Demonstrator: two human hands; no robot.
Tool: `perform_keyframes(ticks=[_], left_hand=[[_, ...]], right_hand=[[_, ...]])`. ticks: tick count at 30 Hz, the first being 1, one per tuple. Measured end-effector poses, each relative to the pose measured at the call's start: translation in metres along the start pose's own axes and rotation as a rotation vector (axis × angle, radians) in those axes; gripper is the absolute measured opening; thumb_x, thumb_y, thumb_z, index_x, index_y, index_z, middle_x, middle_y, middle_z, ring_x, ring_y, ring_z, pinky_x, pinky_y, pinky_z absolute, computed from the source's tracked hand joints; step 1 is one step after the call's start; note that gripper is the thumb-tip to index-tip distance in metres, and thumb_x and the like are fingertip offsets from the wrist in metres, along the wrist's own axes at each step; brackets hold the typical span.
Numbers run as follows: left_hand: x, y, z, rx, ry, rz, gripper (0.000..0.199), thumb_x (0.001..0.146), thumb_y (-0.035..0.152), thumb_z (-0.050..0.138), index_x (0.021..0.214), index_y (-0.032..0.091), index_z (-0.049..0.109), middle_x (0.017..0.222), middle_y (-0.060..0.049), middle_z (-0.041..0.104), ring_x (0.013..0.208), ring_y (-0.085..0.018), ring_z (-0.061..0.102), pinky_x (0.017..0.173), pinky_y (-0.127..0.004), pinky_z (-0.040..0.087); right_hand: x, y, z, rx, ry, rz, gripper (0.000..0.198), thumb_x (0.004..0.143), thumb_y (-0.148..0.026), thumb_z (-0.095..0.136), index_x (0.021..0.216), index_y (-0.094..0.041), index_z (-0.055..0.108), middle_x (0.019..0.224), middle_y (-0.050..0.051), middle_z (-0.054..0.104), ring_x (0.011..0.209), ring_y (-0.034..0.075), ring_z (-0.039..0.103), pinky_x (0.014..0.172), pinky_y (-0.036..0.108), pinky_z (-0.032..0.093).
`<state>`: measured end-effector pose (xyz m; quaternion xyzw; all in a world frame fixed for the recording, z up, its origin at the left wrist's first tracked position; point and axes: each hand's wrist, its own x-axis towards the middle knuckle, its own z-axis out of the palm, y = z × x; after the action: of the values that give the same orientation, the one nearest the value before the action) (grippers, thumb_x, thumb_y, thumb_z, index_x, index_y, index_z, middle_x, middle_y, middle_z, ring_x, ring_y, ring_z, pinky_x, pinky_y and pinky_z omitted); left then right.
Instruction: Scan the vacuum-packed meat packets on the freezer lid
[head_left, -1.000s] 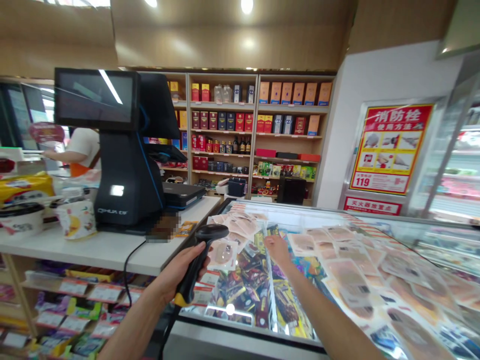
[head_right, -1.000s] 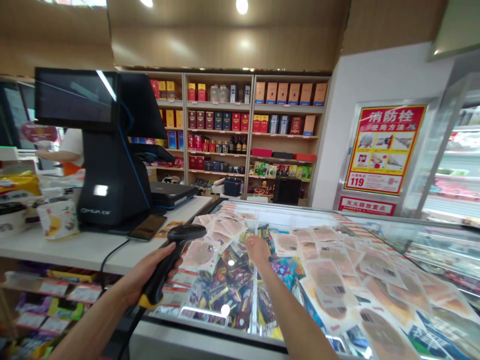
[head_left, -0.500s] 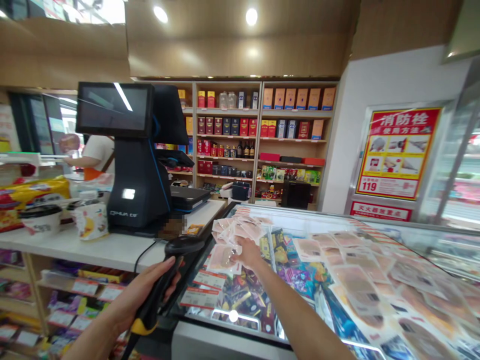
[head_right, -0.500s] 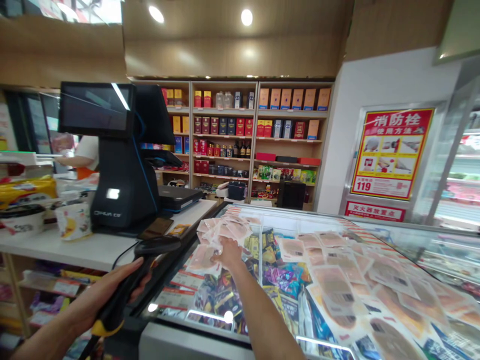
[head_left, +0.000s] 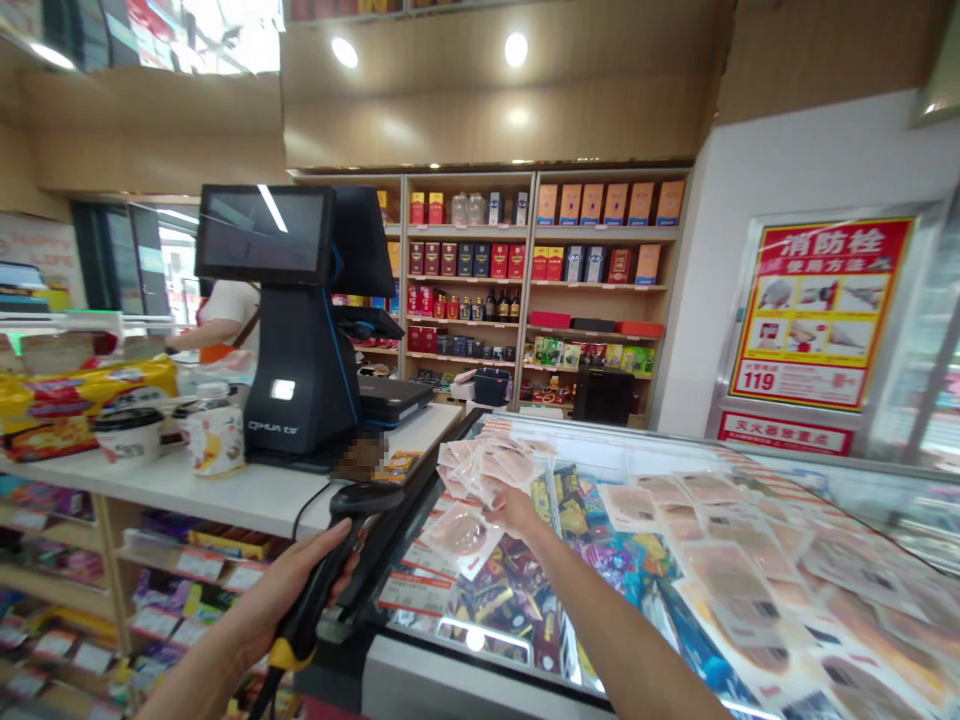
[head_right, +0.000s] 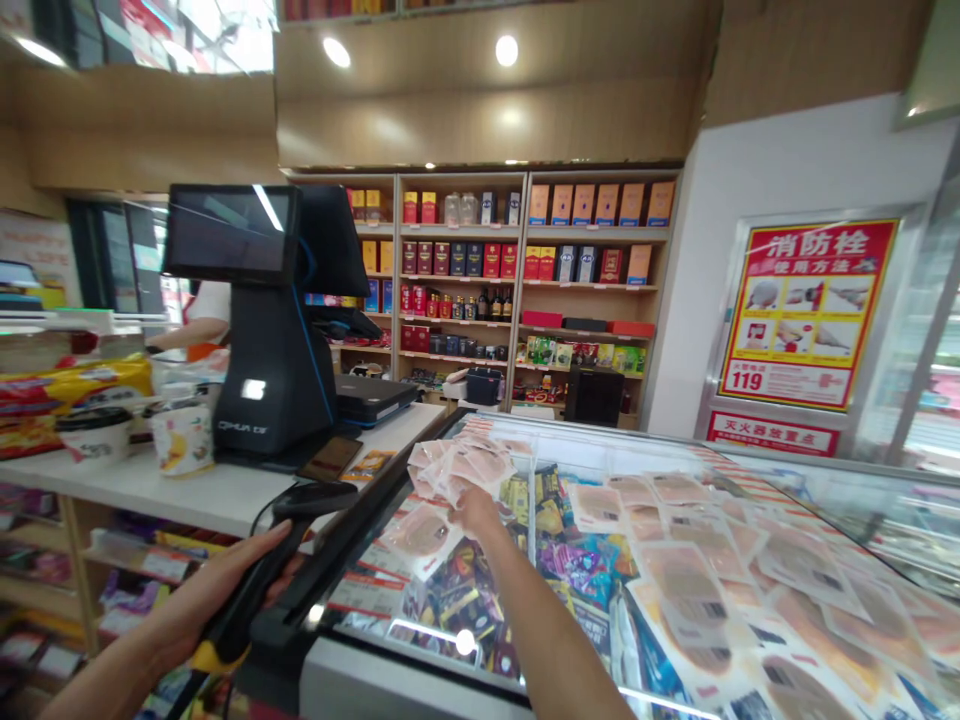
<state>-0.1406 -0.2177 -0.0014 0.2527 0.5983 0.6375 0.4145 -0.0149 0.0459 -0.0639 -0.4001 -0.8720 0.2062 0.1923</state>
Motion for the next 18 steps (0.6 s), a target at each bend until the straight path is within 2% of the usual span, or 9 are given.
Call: perform_keyframes(ticks=[2,5,7,9,11,13,15,18], left_hand=[[0.001,0.0,0.01,-0.018,-0.023,0.022,0.03,0.064,0.042,0.057,0.057,0.013,0.054,0.044,0.002,0.05,0.036,-0.006,0.042,0.035,-0.015,0.033],[0.002,0.0,0.024,-0.034,-0.025,0.034,0.029,0.063,0.041,0.057,0.058,0.013,0.053,0.047,0.002,0.05,0.036,-0.006,0.042,0.034,-0.016,0.033],[0.003,0.0,0.03,-0.03,-0.065,0.035,0.029,0.065,0.042,0.056,0.06,0.013,0.054,0.049,0.002,0.051,0.038,-0.006,0.043,0.036,-0.016,0.033],[0.005,0.0,0.032,-0.022,-0.11,0.041,0.029,0.066,0.042,0.054,0.063,0.013,0.054,0.05,0.002,0.051,0.039,-0.006,0.043,0.036,-0.016,0.034],[0.007,0.0,0.034,-0.009,-0.126,0.041,0.029,0.067,0.042,0.054,0.066,0.014,0.055,0.051,0.002,0.051,0.039,-0.006,0.043,0.037,-0.016,0.034],[0.01,0.0,0.038,-0.003,-0.137,0.039,0.029,0.067,0.042,0.053,0.066,0.014,0.054,0.052,0.002,0.052,0.039,-0.006,0.043,0.038,-0.016,0.034],[0.011,0.001,0.046,-0.004,-0.152,0.038,0.029,0.067,0.042,0.053,0.064,0.013,0.052,0.052,0.002,0.051,0.04,-0.006,0.044,0.038,-0.016,0.034],[0.01,0.003,0.064,-0.011,-0.184,0.047,0.028,0.068,0.041,0.053,0.066,0.014,0.052,0.052,0.002,0.051,0.039,-0.006,0.043,0.037,-0.017,0.033]], right_hand=[[-0.005,-0.004,0.0,0.023,0.036,0.011,0.037,0.059,-0.043,0.056,0.085,-0.018,0.061,0.083,0.004,0.062,0.077,0.018,0.057,0.062,0.024,0.039],[-0.012,-0.016,0.002,-0.042,-0.014,0.033,0.051,0.045,-0.049,0.064,0.085,-0.017,0.061,0.087,0.008,0.062,0.081,0.023,0.056,0.064,0.029,0.04],[-0.014,-0.023,0.004,-0.059,-0.078,0.046,0.045,0.037,-0.042,0.069,0.073,-0.016,0.062,0.08,0.008,0.062,0.078,0.025,0.056,0.062,0.031,0.04],[-0.015,-0.024,0.004,0.037,-0.102,0.051,0.03,0.036,-0.032,0.07,0.058,-0.015,0.059,0.067,0.005,0.061,0.071,0.024,0.056,0.059,0.029,0.04],[-0.016,-0.019,-0.002,0.16,-0.079,0.057,0.018,0.043,-0.027,0.066,0.049,-0.015,0.054,0.055,0.002,0.057,0.064,0.019,0.056,0.056,0.026,0.039],[-0.017,-0.006,-0.013,0.236,-0.021,0.076,0.013,0.056,-0.028,0.056,0.053,-0.015,0.054,0.051,-0.001,0.053,0.058,0.014,0.054,0.053,0.022,0.039],[-0.021,0.012,-0.028,0.286,0.038,0.094,0.019,0.068,-0.03,0.041,0.063,-0.015,0.054,0.051,-0.002,0.052,0.053,0.011,0.051,0.049,0.02,0.038],[-0.025,0.046,-0.054,0.501,0.213,0.149,0.025,0.071,-0.035,0.032,0.068,-0.017,0.049,0.052,-0.003,0.051,0.05,0.01,0.05,0.047,0.019,0.038]])
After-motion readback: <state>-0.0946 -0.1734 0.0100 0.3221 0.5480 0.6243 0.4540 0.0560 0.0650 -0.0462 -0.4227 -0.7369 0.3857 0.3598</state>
